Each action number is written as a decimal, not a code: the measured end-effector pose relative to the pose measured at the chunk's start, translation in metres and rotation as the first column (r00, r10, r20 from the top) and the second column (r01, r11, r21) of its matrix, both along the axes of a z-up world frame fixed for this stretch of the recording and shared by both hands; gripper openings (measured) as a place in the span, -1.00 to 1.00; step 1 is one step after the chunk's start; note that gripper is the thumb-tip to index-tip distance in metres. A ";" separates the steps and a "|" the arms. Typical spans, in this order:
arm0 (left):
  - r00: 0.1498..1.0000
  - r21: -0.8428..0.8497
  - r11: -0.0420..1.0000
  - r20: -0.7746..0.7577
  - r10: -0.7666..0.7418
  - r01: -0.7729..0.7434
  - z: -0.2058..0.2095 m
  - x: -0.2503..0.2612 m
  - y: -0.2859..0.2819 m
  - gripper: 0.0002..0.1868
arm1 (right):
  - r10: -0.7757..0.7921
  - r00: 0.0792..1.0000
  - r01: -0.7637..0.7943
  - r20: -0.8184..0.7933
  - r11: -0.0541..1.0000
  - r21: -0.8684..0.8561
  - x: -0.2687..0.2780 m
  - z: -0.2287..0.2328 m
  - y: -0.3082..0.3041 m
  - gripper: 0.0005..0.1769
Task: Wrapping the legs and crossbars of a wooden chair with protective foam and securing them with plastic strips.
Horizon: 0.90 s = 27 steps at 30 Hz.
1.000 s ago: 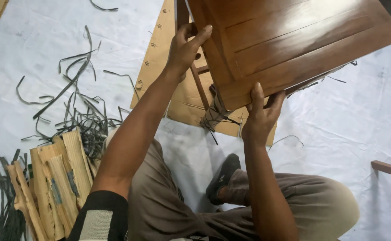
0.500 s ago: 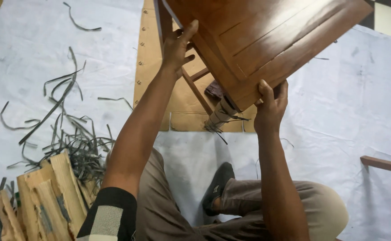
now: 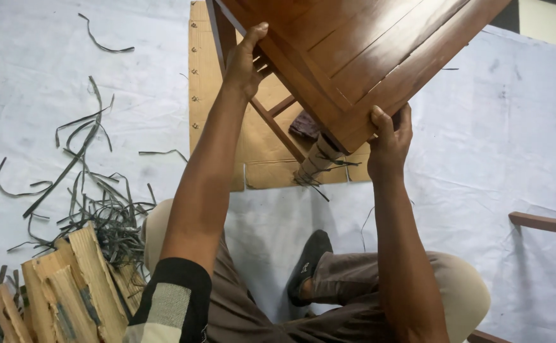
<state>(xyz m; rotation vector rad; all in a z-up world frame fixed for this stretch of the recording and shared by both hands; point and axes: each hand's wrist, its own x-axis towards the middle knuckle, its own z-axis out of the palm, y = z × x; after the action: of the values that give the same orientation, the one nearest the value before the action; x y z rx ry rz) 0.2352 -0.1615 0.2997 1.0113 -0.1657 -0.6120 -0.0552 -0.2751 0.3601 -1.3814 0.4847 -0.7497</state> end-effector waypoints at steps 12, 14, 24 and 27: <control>0.997 0.005 0.997 -0.016 0.077 -0.077 0.010 -0.044 0.002 -0.44 | 0.061 0.997 -0.060 0.047 0.998 -0.015 -0.009 -0.003 -0.038 -0.35; 0.992 -0.016 0.994 -0.073 0.103 -0.104 0.010 -0.051 0.006 -0.49 | 0.089 0.995 -0.089 0.048 0.996 -0.016 -0.008 -0.004 -0.044 -0.33; 0.959 -0.057 0.962 -0.116 0.259 -0.266 -0.019 -0.087 0.036 -0.06 | 0.114 0.992 -0.118 0.058 0.990 0.081 0.005 -0.030 -0.082 -0.63; 0.954 -0.033 0.960 -0.131 0.270 -0.277 -0.008 -0.108 0.046 -0.11 | 0.144 0.989 -0.147 0.028 0.984 0.100 0.010 -0.031 -0.094 -0.69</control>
<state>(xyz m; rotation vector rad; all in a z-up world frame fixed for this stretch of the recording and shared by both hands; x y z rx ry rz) 0.1274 -0.1158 0.2921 0.9233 0.0697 -0.4139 -0.0451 -0.3686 0.3296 -1.2982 0.3957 -0.6115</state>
